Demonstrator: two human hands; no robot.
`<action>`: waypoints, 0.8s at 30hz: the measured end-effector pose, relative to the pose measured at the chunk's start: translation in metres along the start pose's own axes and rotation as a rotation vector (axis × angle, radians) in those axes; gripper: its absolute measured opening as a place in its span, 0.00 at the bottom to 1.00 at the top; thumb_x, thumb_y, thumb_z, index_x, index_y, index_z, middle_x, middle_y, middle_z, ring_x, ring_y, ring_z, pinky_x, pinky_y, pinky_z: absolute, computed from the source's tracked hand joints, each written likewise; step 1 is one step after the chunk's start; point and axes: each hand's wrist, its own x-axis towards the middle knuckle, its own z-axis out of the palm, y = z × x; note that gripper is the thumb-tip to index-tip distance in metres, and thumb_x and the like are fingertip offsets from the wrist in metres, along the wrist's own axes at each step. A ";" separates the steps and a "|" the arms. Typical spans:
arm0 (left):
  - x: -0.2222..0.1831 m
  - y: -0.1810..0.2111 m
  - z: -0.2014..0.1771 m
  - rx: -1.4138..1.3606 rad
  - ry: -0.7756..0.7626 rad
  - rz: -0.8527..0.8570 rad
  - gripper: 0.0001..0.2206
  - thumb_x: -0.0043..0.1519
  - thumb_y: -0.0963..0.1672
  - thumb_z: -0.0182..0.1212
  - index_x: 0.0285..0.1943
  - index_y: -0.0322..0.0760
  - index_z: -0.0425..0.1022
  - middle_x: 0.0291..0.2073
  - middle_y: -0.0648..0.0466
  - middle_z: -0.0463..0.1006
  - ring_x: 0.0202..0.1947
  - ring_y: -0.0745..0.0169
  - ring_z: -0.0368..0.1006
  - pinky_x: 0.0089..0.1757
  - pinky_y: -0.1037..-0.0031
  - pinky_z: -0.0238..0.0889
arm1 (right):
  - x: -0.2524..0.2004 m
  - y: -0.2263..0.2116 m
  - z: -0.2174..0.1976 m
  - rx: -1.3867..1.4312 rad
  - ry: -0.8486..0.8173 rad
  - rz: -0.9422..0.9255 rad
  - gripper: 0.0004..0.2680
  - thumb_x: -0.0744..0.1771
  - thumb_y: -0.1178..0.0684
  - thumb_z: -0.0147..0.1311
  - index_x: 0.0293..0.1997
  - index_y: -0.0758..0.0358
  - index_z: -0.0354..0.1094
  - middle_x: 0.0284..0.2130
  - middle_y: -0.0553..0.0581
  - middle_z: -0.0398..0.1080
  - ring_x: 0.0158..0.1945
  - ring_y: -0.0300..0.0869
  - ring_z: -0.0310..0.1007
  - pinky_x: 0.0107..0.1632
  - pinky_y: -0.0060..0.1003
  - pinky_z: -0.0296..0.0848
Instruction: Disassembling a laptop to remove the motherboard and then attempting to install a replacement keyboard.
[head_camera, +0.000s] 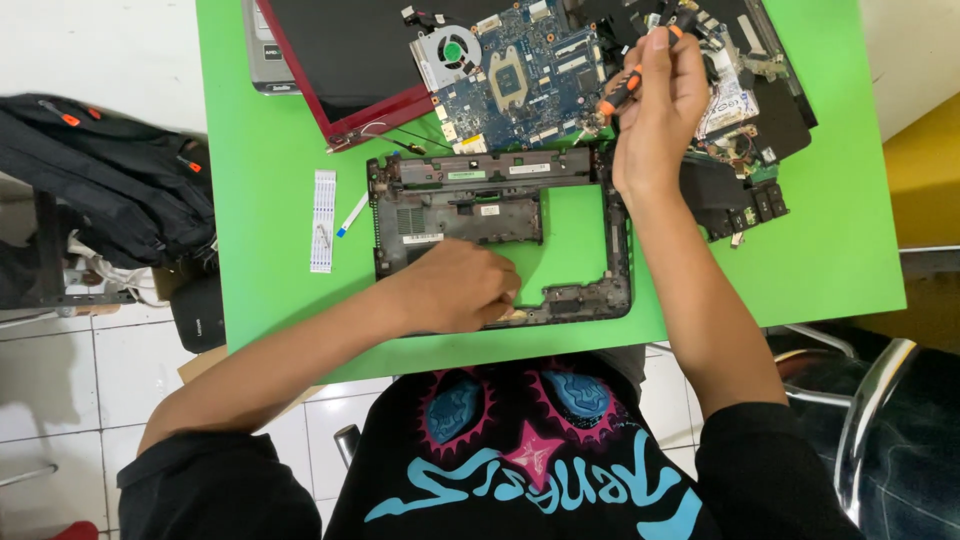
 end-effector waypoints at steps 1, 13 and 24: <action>-0.001 0.000 0.003 0.000 0.002 -0.001 0.07 0.63 0.44 0.57 0.34 0.41 0.79 0.31 0.57 0.80 0.29 0.49 0.77 0.26 0.54 0.65 | 0.002 -0.001 -0.003 0.000 -0.002 0.000 0.08 0.72 0.47 0.49 0.41 0.59 0.60 0.33 0.53 0.60 0.28 0.37 0.58 0.31 0.34 0.71; 0.012 -0.072 -0.115 0.143 0.650 0.004 0.08 0.72 0.41 0.53 0.39 0.36 0.70 0.27 0.51 0.74 0.26 0.56 0.71 0.30 0.63 0.69 | 0.010 -0.035 -0.011 -0.117 0.264 -0.235 0.10 0.72 0.46 0.47 0.36 0.60 0.58 0.24 0.55 0.57 0.15 0.40 0.52 0.20 0.35 0.54; 0.069 -0.136 -0.091 0.421 0.620 -0.297 0.45 0.53 0.61 0.79 0.69 0.34 0.61 0.57 0.47 0.67 0.56 0.46 0.59 0.50 0.54 0.58 | 0.004 -0.026 -0.005 -0.145 0.168 -0.130 0.09 0.73 0.48 0.44 0.39 0.61 0.58 0.25 0.55 0.57 0.15 0.41 0.55 0.19 0.36 0.56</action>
